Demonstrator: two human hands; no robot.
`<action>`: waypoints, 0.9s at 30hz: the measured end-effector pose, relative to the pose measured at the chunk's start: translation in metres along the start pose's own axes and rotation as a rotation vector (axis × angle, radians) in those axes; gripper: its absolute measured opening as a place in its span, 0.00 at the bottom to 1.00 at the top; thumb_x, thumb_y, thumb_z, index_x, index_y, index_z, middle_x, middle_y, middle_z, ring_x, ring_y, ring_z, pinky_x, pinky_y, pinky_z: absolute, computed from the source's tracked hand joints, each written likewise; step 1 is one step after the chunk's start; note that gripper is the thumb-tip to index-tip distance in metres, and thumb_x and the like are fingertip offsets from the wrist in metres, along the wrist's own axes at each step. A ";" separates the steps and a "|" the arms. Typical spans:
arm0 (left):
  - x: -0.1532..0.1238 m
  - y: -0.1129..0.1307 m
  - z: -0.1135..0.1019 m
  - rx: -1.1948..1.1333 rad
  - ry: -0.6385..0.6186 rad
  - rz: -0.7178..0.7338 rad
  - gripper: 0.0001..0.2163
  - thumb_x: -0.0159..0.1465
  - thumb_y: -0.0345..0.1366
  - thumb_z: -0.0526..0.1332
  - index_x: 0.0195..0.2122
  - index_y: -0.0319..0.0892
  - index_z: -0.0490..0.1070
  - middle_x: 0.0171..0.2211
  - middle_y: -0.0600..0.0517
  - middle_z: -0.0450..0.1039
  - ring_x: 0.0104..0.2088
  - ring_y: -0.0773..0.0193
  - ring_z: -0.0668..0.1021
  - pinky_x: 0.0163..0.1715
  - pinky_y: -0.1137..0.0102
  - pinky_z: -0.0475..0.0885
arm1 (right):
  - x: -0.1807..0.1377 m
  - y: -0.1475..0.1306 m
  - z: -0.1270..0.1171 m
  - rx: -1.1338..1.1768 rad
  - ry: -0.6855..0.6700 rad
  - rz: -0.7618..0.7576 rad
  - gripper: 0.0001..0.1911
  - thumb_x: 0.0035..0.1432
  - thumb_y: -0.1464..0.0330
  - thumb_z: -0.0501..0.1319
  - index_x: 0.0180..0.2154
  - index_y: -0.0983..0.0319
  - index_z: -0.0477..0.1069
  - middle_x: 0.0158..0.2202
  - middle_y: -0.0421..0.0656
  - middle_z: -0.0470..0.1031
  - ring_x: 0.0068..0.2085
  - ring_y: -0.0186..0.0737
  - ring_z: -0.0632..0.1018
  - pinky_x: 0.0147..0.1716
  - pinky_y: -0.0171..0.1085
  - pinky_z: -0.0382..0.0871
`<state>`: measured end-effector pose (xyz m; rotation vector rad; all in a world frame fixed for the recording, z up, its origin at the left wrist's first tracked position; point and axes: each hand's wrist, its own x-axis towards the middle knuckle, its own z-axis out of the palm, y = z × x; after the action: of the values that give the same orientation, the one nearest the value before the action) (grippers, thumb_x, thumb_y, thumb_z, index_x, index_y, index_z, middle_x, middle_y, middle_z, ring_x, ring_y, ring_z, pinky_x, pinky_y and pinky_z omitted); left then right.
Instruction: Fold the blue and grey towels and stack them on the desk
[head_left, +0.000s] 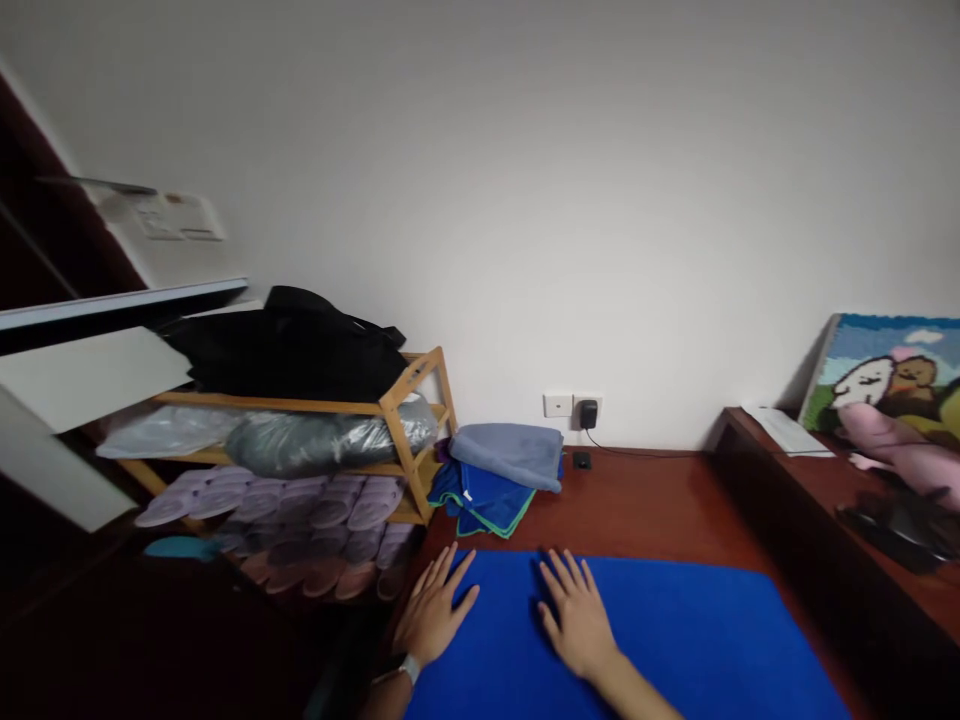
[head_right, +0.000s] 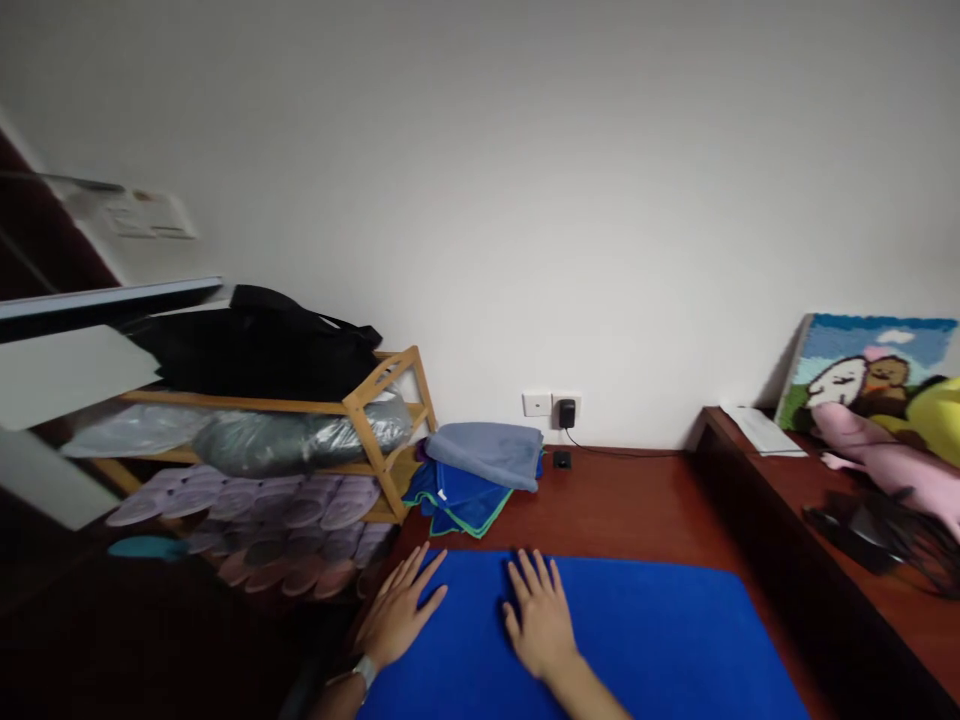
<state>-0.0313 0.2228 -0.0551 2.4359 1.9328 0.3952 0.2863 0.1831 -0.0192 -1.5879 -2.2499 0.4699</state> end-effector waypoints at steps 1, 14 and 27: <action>0.001 -0.001 0.002 0.007 -0.004 0.004 0.28 0.71 0.56 0.50 0.71 0.59 0.55 0.74 0.52 0.52 0.72 0.53 0.58 0.69 0.54 0.57 | -0.007 -0.003 0.007 0.010 -0.033 0.020 0.32 0.69 0.50 0.46 0.72 0.46 0.50 0.75 0.34 0.45 0.74 0.53 0.47 0.72 0.59 0.41; 0.012 0.022 0.002 0.098 0.012 0.003 0.26 0.73 0.47 0.48 0.72 0.51 0.55 0.74 0.48 0.50 0.72 0.53 0.56 0.71 0.52 0.52 | -0.006 0.017 -0.018 0.003 -0.067 0.104 0.35 0.71 0.47 0.38 0.72 0.51 0.47 0.75 0.38 0.42 0.75 0.48 0.44 0.72 0.56 0.37; 0.011 0.024 0.015 0.098 -0.060 -0.077 0.27 0.73 0.53 0.46 0.72 0.54 0.54 0.74 0.49 0.48 0.73 0.52 0.54 0.70 0.51 0.51 | -0.115 0.254 -0.072 -0.362 0.010 0.535 0.35 0.68 0.48 0.38 0.73 0.49 0.44 0.75 0.35 0.44 0.74 0.46 0.45 0.72 0.53 0.38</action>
<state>-0.0026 0.2300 -0.0631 2.3900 2.0602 0.2285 0.5666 0.1600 -0.0823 -2.3840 -1.9601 0.1811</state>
